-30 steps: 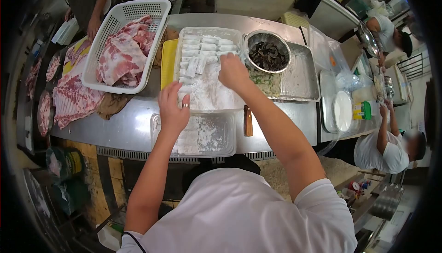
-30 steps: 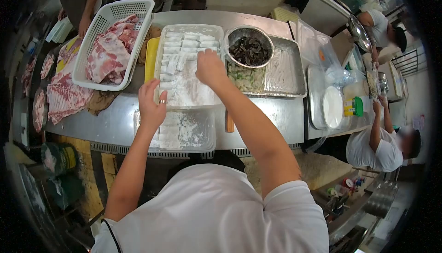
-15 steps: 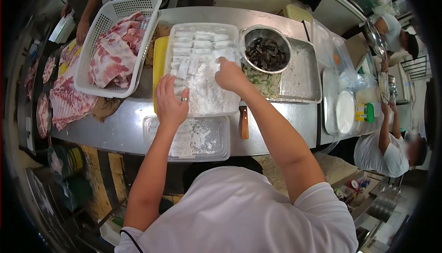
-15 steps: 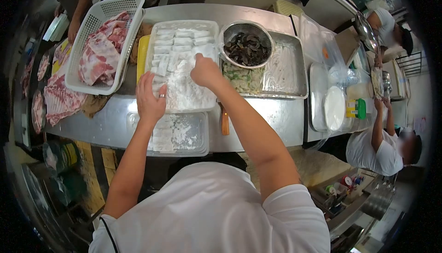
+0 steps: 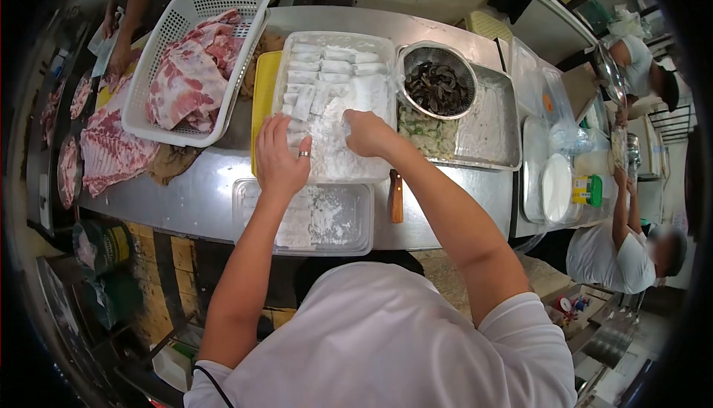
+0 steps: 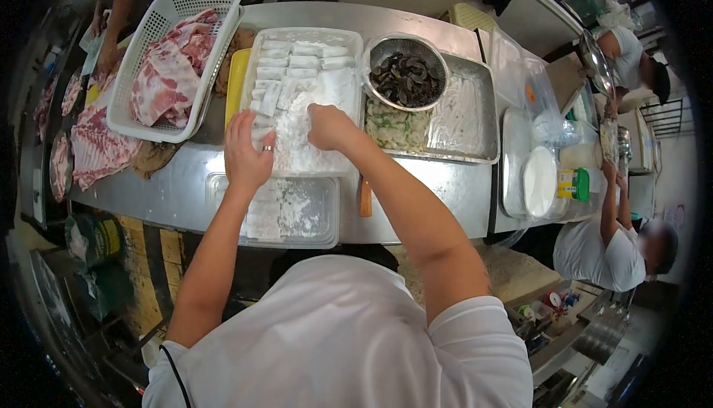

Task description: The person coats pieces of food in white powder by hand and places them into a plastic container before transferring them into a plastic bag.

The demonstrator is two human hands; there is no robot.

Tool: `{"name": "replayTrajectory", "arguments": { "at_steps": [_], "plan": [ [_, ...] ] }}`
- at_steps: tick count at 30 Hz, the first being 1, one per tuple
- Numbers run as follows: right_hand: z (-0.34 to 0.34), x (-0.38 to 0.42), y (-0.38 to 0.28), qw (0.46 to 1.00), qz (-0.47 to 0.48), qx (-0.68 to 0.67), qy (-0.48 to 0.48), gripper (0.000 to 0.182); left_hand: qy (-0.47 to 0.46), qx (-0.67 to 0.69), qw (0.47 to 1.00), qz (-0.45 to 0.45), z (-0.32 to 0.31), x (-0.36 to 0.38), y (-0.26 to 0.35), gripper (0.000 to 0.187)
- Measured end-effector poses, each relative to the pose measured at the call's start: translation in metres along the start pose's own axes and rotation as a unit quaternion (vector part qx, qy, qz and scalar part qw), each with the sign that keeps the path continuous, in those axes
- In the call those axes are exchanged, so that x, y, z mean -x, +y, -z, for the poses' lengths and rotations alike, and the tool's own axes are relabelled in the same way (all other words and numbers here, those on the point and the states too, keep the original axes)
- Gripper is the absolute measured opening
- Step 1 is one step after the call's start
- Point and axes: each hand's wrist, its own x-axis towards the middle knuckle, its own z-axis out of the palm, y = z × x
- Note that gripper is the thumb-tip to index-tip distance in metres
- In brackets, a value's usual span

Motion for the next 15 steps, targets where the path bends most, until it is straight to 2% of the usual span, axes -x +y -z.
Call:
{"name": "replayTrajectory", "arguments": {
  "at_steps": [3, 6, 9, 12, 15],
  "plan": [
    [0.017, 0.014, -0.011, 1.0, -0.009, -0.005, 0.014, 0.042, -0.001, -0.006, 1.0, -0.001, 0.001, 0.0, 0.001, 0.057],
    [0.02, 0.024, -0.007, 0.995, 0.096, -0.008, 0.013, 0.044, -0.003, -0.006, 1.0, 0.004, 0.001, 0.0, 0.001, 0.057],
    [0.026, 0.031, -0.012, 0.994, 0.063, -0.01, -0.085, 0.043, -0.003, -0.008, 1.0, 0.009, 0.0, 0.0, 0.0, 0.056],
    [0.0, 0.011, -0.002, 0.995, -0.094, -0.012, 0.042, 0.043, 0.003, 0.0, 1.0, 0.005, -0.001, 0.001, -0.001, 0.056],
    [-0.019, -0.007, -0.001, 0.995, -0.101, -0.022, 0.016, 0.044, -0.002, -0.006, 1.0, 0.01, -0.002, 0.0, -0.001, 0.056]
  ]
}}
